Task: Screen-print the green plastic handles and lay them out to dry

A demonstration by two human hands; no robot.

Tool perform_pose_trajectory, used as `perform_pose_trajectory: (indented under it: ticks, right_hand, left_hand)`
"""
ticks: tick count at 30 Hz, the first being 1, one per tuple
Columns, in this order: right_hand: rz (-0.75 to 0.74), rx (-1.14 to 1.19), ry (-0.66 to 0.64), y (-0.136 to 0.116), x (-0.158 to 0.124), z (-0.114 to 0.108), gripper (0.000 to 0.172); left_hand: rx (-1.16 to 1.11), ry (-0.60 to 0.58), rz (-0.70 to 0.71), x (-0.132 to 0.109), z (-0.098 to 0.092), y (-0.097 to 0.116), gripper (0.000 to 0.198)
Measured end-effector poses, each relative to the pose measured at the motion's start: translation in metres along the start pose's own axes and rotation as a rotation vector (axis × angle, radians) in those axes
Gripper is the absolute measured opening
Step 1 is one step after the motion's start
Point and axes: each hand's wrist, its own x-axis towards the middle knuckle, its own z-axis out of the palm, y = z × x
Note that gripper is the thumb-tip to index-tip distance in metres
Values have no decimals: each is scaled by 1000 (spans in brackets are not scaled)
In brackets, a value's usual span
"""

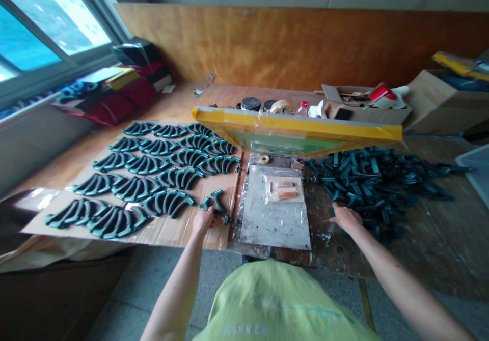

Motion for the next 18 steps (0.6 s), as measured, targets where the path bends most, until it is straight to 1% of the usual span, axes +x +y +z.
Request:
perform_pose_trajectory:
  ticks: [3,6,8,10,12,14,16,18]
  right_hand:
    - [9,34,-10,1,-2,-6,43]
    - [-7,198,77,-4,-7,-27,44]
    - [-108,407,165,-15,-11,-48,40]
    - [-286,614,254,-36,-14,-69,30]
    - [-489,750,312,-64,-14,-83,22]
    - [-670,779,351,-95,-9,-87,23]
    - [-809,679,411,-121,-2,-82,29]
    - [-890,506,496,-139,4,-72,31]
  left_hand:
    - [-12,-7,-18,-3,2,2,38]
    - [-22,-13,1,-11,2,3,45]
    - [-15,-3,29,-16,-1,8,46]
    - [-19,12,80,-17,-3,19,44]
    - [-51,28,152,-16,-5,38,44]
    - [-91,42,225,-17,-6,64,45]
    - [-160,64,311,-22,-9,96,46]
    - [-306,95,439,-35,-14,133,45]
